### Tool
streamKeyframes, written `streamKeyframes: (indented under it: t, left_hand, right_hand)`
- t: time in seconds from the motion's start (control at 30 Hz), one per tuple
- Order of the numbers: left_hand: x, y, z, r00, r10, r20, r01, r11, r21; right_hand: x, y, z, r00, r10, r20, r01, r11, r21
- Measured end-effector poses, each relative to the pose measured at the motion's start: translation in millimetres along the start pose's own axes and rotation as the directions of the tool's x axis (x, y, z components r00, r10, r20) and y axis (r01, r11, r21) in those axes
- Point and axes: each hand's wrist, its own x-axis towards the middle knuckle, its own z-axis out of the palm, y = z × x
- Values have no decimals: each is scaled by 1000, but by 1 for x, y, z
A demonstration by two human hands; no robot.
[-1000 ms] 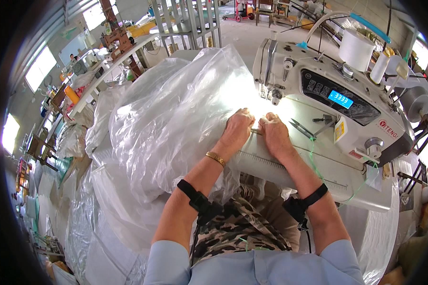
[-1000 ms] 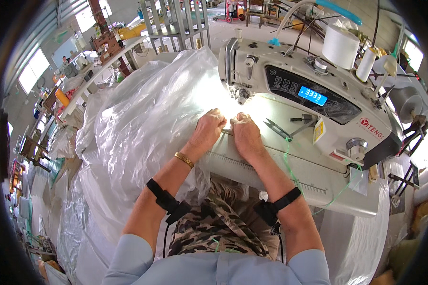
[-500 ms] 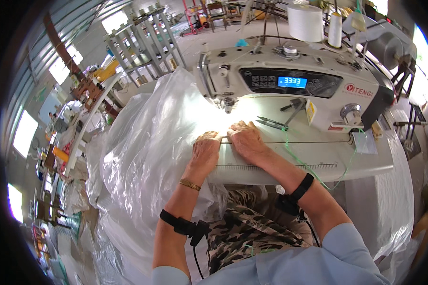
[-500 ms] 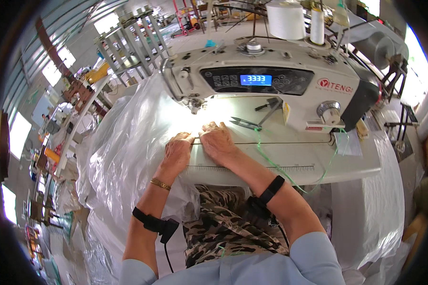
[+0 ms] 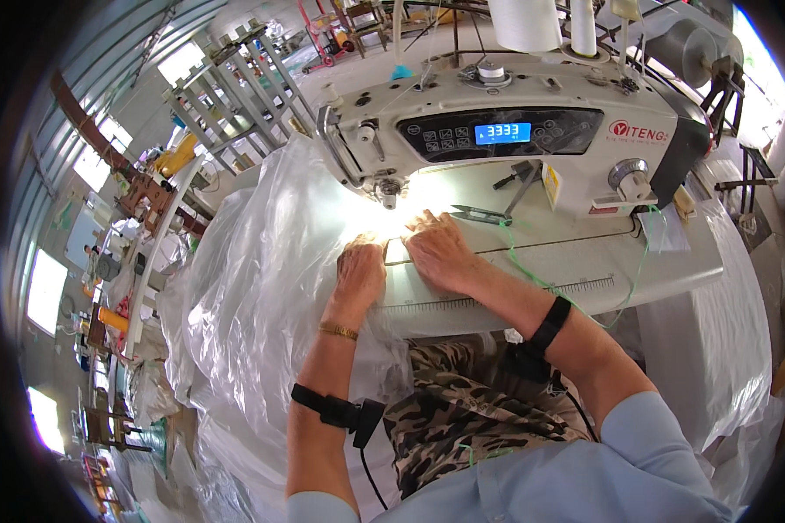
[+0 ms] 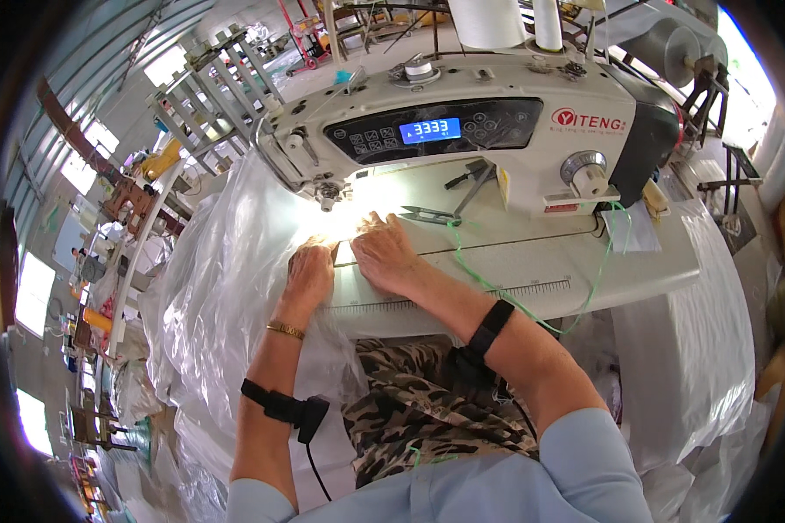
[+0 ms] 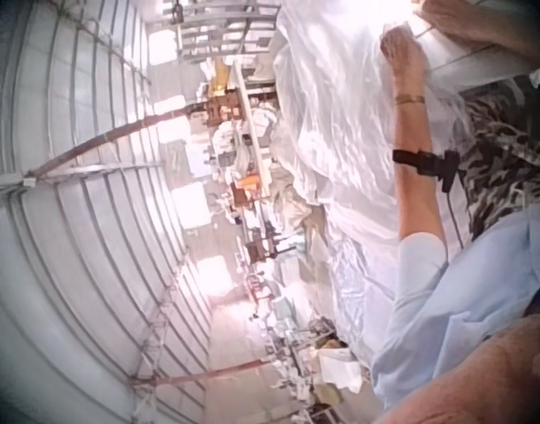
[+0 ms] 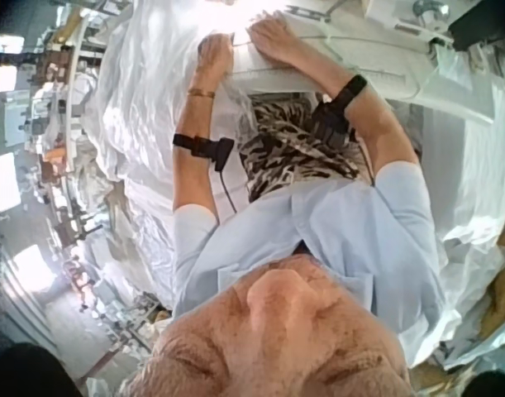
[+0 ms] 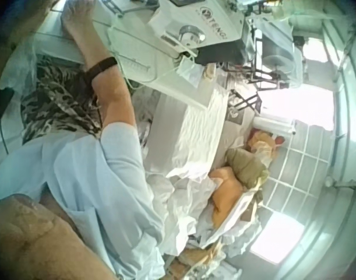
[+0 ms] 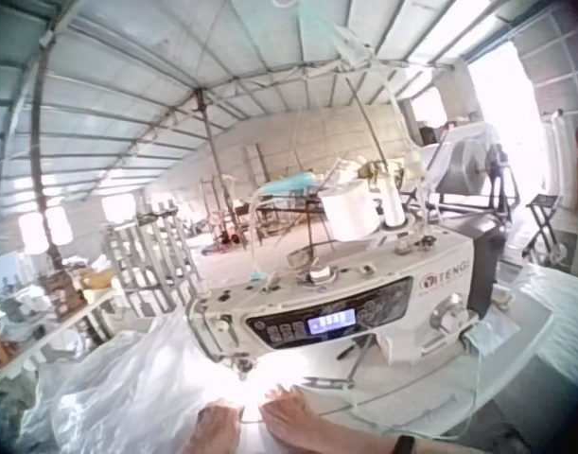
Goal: Sewing white plastic or fabric sheets using an industrial sewing machine in a workshop.
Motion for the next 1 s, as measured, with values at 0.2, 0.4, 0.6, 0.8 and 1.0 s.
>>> streamKeyframes:
  t: [0.2, 0.4, 0.6, 0.8, 1.0]
  left_hand:
    - [2, -3, 1, 995, 62, -77, -68, 994, -82]
    - [3, -5, 6, 992, 37, -117, -41, 999, -35]
    - [5, -12, 14, 999, 16, -34, -16, 1000, -4]
    - [2, -19, 24, 951, 129, -280, -148, 988, -48]
    - [7, -16, 18, 972, 116, -203, -111, 993, 33]
  right_hand:
    - [9, -3, -17, 990, 17, 140, -18, 1000, 6]
    - [9, -2, -17, 990, 26, 141, -21, 999, -33]
    - [16, 0, -6, 970, 87, 226, -77, 996, -53]
    - [14, 0, -1, 994, 15, 109, -6, 997, -83]
    - [23, 2, -9, 989, 48, 141, -40, 997, -61]
